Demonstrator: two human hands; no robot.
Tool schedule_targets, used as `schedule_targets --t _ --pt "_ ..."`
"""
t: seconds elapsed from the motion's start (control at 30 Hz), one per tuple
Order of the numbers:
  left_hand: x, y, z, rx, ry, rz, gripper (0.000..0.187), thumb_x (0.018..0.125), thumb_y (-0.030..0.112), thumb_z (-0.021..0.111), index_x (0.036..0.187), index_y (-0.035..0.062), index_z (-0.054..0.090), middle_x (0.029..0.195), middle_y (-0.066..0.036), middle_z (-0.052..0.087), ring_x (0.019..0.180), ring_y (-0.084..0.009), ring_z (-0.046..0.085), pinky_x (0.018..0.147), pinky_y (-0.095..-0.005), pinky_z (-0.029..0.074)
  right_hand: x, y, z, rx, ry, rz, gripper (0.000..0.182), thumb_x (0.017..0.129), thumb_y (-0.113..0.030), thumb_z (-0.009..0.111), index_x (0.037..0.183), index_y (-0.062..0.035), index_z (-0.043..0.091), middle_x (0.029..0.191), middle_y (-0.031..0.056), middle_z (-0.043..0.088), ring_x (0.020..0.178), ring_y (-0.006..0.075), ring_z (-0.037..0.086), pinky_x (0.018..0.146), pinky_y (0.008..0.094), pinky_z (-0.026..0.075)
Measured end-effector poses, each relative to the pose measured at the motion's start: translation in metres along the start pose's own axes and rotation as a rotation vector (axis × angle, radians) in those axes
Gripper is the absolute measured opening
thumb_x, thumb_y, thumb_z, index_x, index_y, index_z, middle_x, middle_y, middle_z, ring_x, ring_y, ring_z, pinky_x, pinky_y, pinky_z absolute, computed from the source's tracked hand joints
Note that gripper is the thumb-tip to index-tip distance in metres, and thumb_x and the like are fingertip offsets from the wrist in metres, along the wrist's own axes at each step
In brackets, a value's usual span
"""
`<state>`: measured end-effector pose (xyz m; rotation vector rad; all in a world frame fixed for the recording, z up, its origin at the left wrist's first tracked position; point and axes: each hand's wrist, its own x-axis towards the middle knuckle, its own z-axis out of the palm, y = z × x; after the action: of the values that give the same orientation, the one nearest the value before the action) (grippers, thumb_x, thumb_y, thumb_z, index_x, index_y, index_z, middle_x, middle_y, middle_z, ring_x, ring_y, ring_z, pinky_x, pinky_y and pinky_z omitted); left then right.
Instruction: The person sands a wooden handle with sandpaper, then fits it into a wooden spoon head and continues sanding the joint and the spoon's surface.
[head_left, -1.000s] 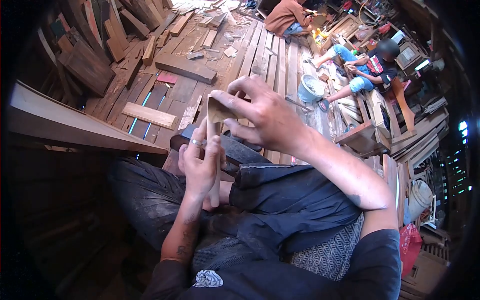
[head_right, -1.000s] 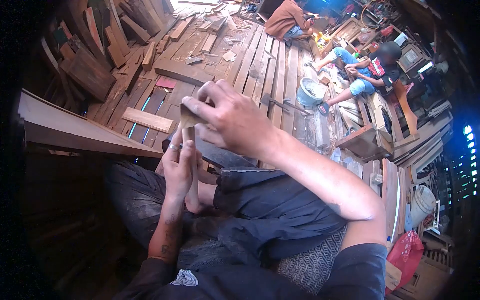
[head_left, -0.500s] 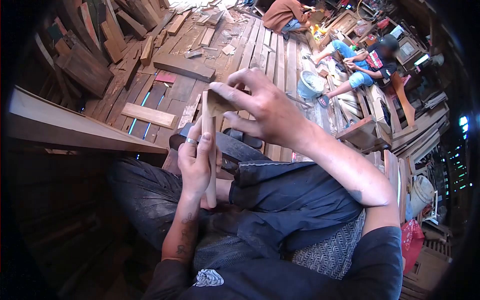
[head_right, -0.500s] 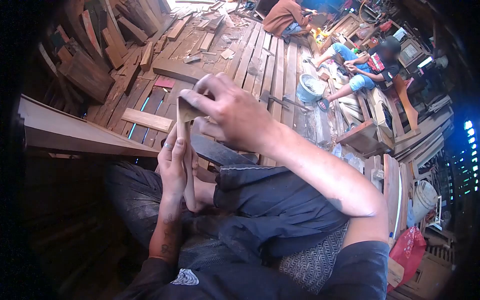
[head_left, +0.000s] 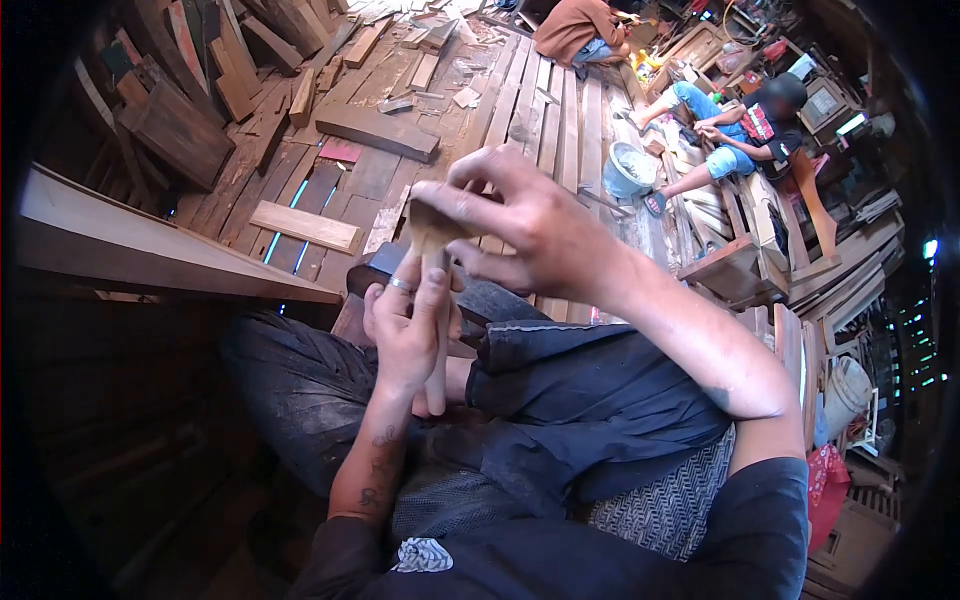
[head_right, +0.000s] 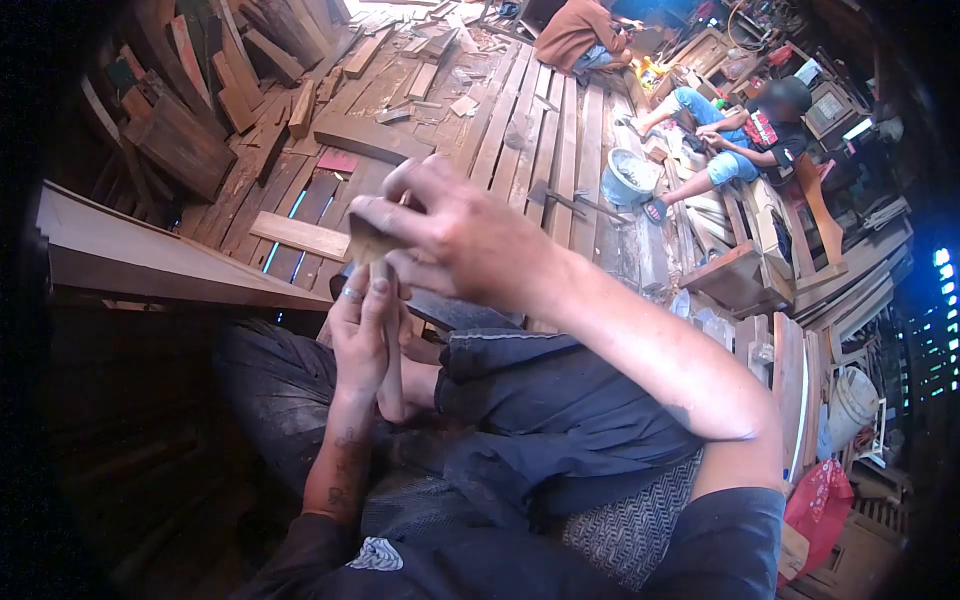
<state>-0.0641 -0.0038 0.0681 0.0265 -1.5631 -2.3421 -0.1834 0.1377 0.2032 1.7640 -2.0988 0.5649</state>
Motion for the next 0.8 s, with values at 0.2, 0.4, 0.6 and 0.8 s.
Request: schedule_targets --t 0.2,0.4,0.6,0.8 --pt "-0.002 -0.002 0.006 -0.129 -0.011 -0.047 0.049 0.114 0.021 0.056 0.158 0.0005 0.049 0.093 -0.004 0.068 0.058 -0.0068 0.057 0.053 -0.0209 0.046 0.001 -0.005 -0.006 -0.008 -0.026 0.069 0.055 0.092 -0.020 0.077 0.144 -0.0060 0.066 0.116 0.0154 0.063 0.106 0.0297 0.065 0.089 0.0405 0.062" --pt "0.000 -0.001 -0.001 0.027 -0.004 -0.021 0.053 0.112 0.019 0.060 0.160 -0.0001 0.046 0.096 -0.005 0.069 0.064 -0.0060 0.059 0.056 -0.0207 0.047 0.000 0.004 -0.013 -0.086 0.021 0.113 0.051 0.093 -0.020 0.076 0.138 -0.0010 0.066 0.115 0.0162 0.064 0.106 0.0306 0.066 0.089 0.0420 0.062" --pt "0.001 -0.001 -0.006 0.152 0.018 0.031 0.058 0.109 0.021 0.066 0.160 0.0000 0.047 0.100 -0.004 0.073 0.070 -0.0052 0.062 0.063 -0.0200 0.051 -0.002 0.004 -0.016 -0.090 0.006 0.103 0.044 0.093 -0.020 0.075 0.134 -0.0046 0.067 0.112 0.0153 0.064 0.103 0.0296 0.067 0.090 0.0404 0.063" --pt "-0.001 -0.002 0.005 0.009 0.029 -0.011 0.058 0.110 0.019 0.065 0.162 0.0020 0.045 0.095 -0.001 0.070 0.068 -0.0043 0.059 0.060 -0.0203 0.050 0.001 0.004 -0.019 -0.107 -0.029 0.090 0.047 0.097 -0.024 0.075 0.136 -0.0003 0.066 0.114 0.0154 0.065 0.108 0.0279 0.068 0.095 0.0399 0.063"
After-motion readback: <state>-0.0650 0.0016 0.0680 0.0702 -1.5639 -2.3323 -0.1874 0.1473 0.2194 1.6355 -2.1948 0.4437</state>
